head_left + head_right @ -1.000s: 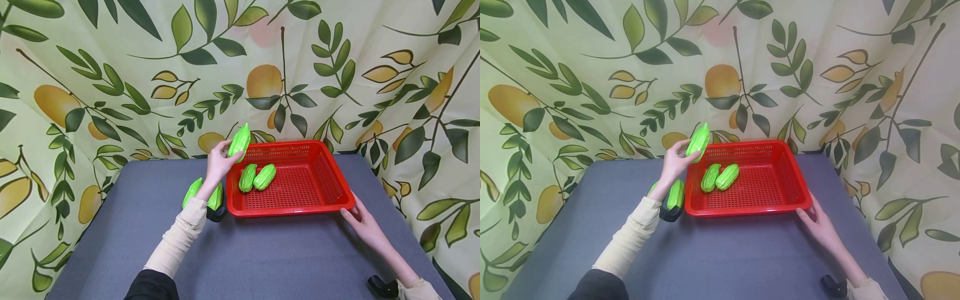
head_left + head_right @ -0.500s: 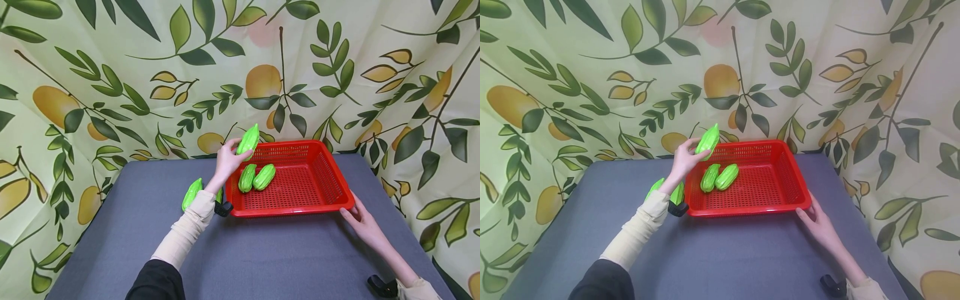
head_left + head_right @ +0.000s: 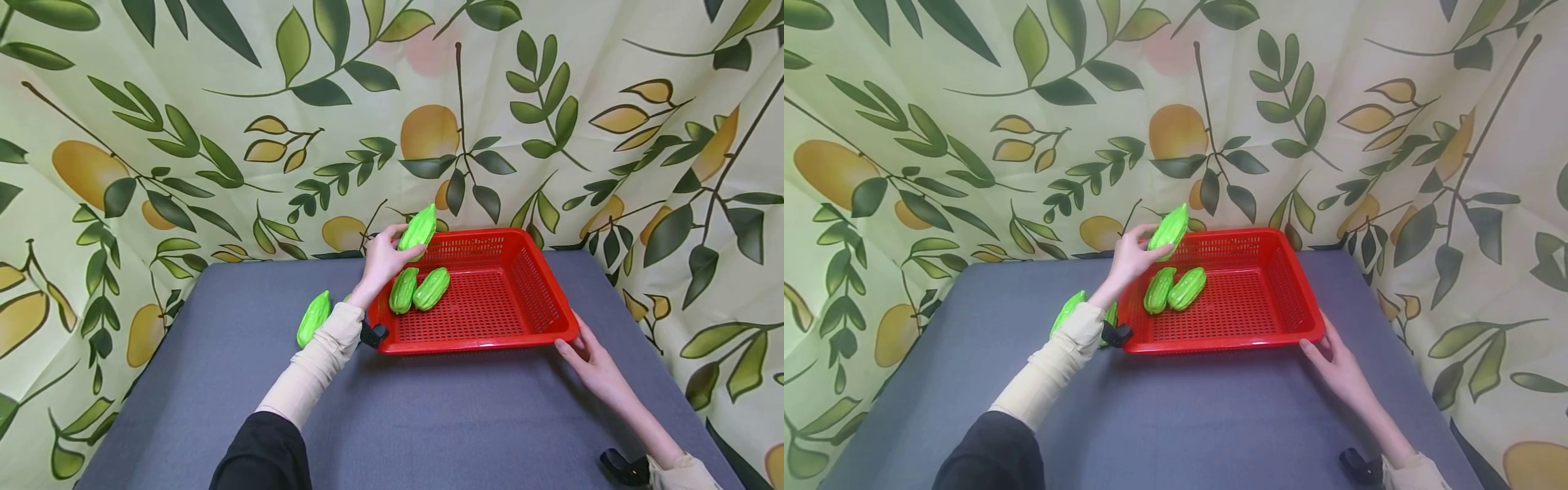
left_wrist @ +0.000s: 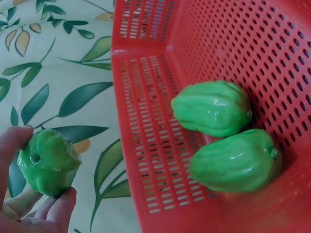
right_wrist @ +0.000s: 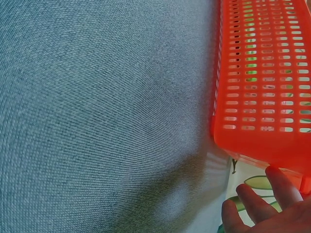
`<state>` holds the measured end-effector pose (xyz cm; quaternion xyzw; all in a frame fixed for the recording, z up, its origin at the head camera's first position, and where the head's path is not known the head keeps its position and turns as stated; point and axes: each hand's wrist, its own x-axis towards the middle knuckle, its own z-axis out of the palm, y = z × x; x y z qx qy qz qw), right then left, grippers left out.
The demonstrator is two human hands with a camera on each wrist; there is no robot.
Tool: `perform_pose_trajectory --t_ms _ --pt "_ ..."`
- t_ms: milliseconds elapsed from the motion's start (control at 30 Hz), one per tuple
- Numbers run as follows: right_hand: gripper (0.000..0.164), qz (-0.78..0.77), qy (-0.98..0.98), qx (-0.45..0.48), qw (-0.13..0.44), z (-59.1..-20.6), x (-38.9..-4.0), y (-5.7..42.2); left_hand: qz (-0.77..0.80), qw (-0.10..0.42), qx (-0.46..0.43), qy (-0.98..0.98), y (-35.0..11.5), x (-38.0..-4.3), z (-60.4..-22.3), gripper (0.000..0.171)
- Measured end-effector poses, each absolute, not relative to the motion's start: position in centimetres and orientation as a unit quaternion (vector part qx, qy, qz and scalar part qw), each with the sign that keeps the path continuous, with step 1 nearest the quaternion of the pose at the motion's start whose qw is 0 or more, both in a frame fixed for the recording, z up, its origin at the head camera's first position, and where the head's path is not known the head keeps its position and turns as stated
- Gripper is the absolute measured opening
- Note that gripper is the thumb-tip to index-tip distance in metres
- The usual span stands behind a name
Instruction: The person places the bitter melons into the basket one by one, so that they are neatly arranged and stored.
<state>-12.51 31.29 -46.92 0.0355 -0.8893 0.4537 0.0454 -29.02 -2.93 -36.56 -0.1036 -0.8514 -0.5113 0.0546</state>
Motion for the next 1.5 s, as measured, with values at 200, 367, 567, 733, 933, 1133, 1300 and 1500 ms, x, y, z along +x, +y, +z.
perform_pose_trajectory --t_ms 200,367,567,733,933,1133,1300,1500 --pt "0.074 0.461 -0.885 0.040 0.045 -47.0 -12.6 31.3 -0.498 0.045 -0.120 -0.857 -2.0 -29.4 -36.7 0.054" --pt "0.074 0.454 -0.889 0.036 0.042 -46.9 -12.6 31.3 -0.501 0.035 -0.141 -0.853 -1.2 -29.9 -37.1 0.055" --pt "0.074 0.448 -0.893 0.036 0.041 -46.9 -12.6 31.3 -0.495 0.025 -0.146 -0.856 -0.7 -30.3 -37.7 0.055" --pt "0.073 0.435 -0.898 0.037 0.045 -47.0 -12.6 31.5 -0.492 0.020 -0.150 -0.857 -0.5 -30.5 -37.8 0.055" --pt "0.073 0.433 -0.899 0.037 0.048 -47.1 -12.7 31.6 -0.481 0.006 -0.155 -0.863 0.0 -30.8 -37.8 0.055" --pt "0.073 0.443 -0.894 0.046 0.052 -47.1 -12.7 31.5 -0.449 -0.003 -0.178 -0.876 0.9 -31.0 -38.3 0.052" --pt "0.073 0.444 -0.893 0.048 0.055 -47.0 -12.7 31.5 -0.420 -0.007 -0.195 -0.886 1.7 -31.1 -39.0 0.053" --pt "0.073 0.434 -0.898 0.042 0.053 -47.0 -12.6 31.4 -0.385 -0.017 -0.212 -0.898 2.6 -31.1 -39.7 0.055"
